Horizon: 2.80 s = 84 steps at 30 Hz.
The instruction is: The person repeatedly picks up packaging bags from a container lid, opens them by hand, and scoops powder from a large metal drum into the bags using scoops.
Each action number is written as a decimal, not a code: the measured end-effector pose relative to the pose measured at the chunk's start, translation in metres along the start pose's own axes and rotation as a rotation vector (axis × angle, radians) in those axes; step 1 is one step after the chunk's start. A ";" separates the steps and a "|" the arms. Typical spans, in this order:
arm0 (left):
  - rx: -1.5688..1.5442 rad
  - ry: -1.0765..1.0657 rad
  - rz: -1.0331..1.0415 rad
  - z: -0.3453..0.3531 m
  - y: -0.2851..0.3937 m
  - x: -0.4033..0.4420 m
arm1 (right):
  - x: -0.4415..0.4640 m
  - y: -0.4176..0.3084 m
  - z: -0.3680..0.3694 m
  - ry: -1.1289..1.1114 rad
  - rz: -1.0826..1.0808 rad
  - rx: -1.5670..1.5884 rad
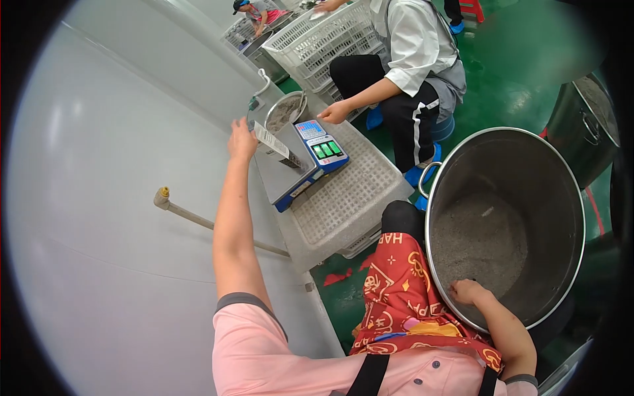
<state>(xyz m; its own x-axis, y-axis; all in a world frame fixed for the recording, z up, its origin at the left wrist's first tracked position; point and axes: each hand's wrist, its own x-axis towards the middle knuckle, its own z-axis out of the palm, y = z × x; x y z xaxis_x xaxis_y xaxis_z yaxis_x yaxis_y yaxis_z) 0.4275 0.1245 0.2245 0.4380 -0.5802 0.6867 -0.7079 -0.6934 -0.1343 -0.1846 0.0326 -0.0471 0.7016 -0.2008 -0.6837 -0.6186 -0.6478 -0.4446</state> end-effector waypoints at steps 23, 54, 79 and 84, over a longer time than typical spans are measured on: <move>-0.607 -0.795 1.774 -0.100 0.493 -0.370 | -0.406 0.038 0.027 1.466 0.951 0.309; -0.679 -1.173 1.661 -0.117 0.445 -0.371 | -0.485 0.053 0.118 0.948 1.154 0.964; -2.047 -1.282 0.246 -0.210 0.442 -0.262 | -0.276 -0.030 -0.117 1.425 0.227 0.116; -2.091 -1.237 -0.213 -0.168 0.395 -0.259 | -0.155 -0.076 -0.131 1.252 -0.072 -0.054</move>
<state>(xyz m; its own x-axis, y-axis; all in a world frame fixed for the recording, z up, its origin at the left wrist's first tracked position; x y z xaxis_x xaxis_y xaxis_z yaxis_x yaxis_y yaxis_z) -0.0594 0.0728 0.1136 -0.0143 -0.9982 -0.0579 0.3161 -0.0595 0.9468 -0.1997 0.0166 0.1690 0.6052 -0.7037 0.3723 -0.5707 -0.7095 -0.4133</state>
